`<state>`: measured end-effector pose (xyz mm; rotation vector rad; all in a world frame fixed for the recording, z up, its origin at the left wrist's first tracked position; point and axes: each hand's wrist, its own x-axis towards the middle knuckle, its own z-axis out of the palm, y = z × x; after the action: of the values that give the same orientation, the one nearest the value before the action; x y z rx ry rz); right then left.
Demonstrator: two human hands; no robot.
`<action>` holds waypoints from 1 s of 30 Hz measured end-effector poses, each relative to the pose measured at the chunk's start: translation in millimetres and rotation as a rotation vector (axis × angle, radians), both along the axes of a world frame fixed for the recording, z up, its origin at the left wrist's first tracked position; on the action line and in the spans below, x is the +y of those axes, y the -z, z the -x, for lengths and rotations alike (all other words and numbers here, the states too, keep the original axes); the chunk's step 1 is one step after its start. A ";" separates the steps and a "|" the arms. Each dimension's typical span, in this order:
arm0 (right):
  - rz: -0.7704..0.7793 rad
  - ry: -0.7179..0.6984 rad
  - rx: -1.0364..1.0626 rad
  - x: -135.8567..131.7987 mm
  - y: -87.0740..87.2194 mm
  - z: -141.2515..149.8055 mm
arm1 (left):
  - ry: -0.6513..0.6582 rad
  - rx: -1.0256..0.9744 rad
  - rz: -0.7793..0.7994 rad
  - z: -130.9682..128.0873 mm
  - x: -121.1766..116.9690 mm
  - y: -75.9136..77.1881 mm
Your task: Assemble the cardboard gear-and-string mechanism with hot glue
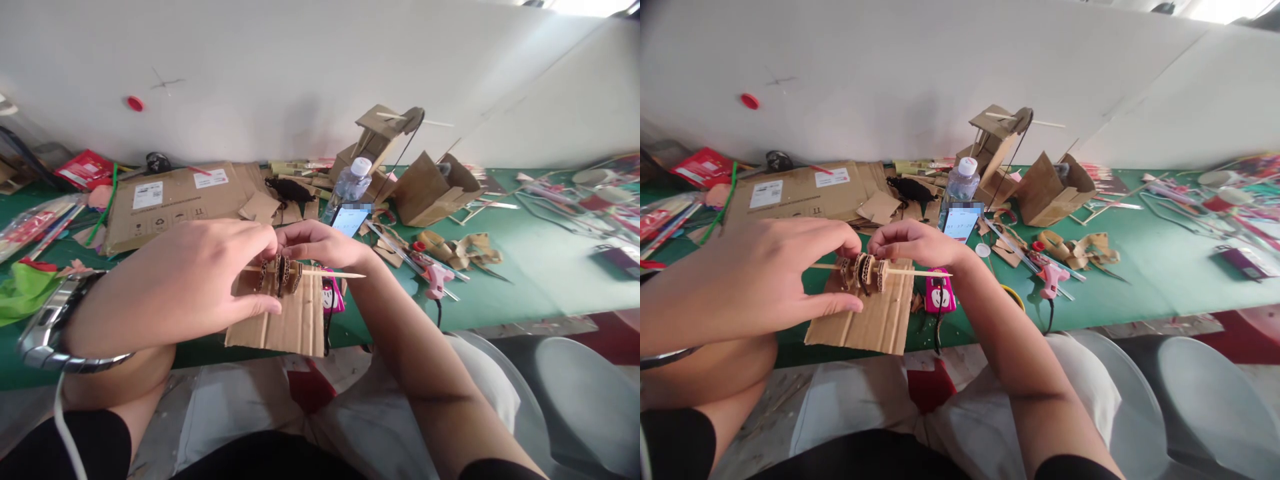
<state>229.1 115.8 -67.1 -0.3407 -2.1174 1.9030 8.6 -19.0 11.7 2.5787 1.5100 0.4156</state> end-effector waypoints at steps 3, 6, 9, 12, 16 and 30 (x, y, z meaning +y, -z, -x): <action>0.003 -0.002 -0.024 -0.6 -0.1 0.2 | 0.002 0.018 0.002 -0.1 0.2 0.1; 0.015 -0.003 -0.040 -1.7 0.0 0.8 | 0.000 0.028 0.004 -0.4 0.2 -0.2; 0.024 -0.003 -0.053 -2.1 1.3 1.6 | 0.001 0.036 -0.002 -0.5 0.0 -0.1; 0.022 0.009 -0.060 -1.8 2.9 2.1 | -0.001 0.024 -0.011 -0.4 0.0 0.2; 0.031 0.014 -0.068 -1.8 4.3 2.6 | -0.009 -0.010 -0.005 -0.3 0.0 0.4; -0.016 0.014 -0.170 1.1 10.8 5.2 | -0.005 0.000 0.009 -1.3 0.2 -0.5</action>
<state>223.9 116.9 -78.0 -0.5303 -2.2282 1.9093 9.9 -18.8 12.3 2.5683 1.5157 0.4078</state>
